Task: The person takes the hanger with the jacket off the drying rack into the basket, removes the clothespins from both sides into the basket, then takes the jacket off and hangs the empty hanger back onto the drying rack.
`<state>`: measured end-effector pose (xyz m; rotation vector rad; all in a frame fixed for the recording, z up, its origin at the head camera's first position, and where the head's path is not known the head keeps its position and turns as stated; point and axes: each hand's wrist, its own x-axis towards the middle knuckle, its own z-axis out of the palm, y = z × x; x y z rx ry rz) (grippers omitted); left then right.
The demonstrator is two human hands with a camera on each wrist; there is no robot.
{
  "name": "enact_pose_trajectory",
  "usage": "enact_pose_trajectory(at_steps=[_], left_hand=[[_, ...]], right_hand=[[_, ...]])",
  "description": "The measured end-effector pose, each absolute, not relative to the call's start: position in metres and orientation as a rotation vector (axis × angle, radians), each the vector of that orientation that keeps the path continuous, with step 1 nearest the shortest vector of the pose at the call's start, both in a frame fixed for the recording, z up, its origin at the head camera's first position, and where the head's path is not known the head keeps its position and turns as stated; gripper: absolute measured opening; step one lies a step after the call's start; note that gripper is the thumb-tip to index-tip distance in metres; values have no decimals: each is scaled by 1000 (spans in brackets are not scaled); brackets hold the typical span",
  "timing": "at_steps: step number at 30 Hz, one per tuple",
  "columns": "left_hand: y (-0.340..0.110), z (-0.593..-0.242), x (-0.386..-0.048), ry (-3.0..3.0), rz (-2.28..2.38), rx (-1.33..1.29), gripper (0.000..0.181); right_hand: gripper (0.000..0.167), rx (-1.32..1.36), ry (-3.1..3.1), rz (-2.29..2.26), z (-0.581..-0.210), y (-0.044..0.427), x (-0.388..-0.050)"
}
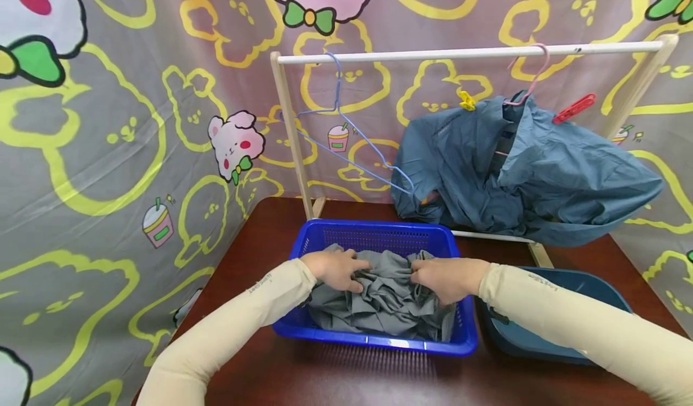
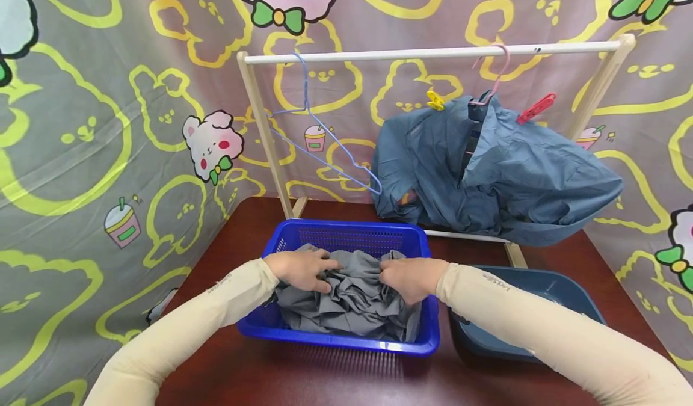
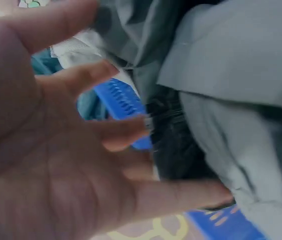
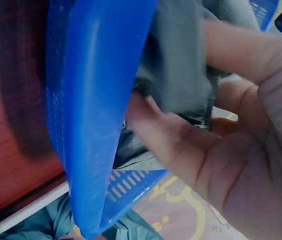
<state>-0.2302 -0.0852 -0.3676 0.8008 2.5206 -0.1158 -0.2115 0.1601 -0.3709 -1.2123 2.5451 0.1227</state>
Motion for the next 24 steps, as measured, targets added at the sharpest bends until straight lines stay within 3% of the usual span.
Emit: enact_pose_trajectory(at_steps=[6, 24], left_hand=[[-88, -378, -247, 2435, -39, 808, 64], [-74, -400, -264, 2377, -222, 780, 75]], right_hand=[[40, -1177, 2561, 149, -374, 140, -229], [49, -722, 2386, 327, -396, 97, -266]])
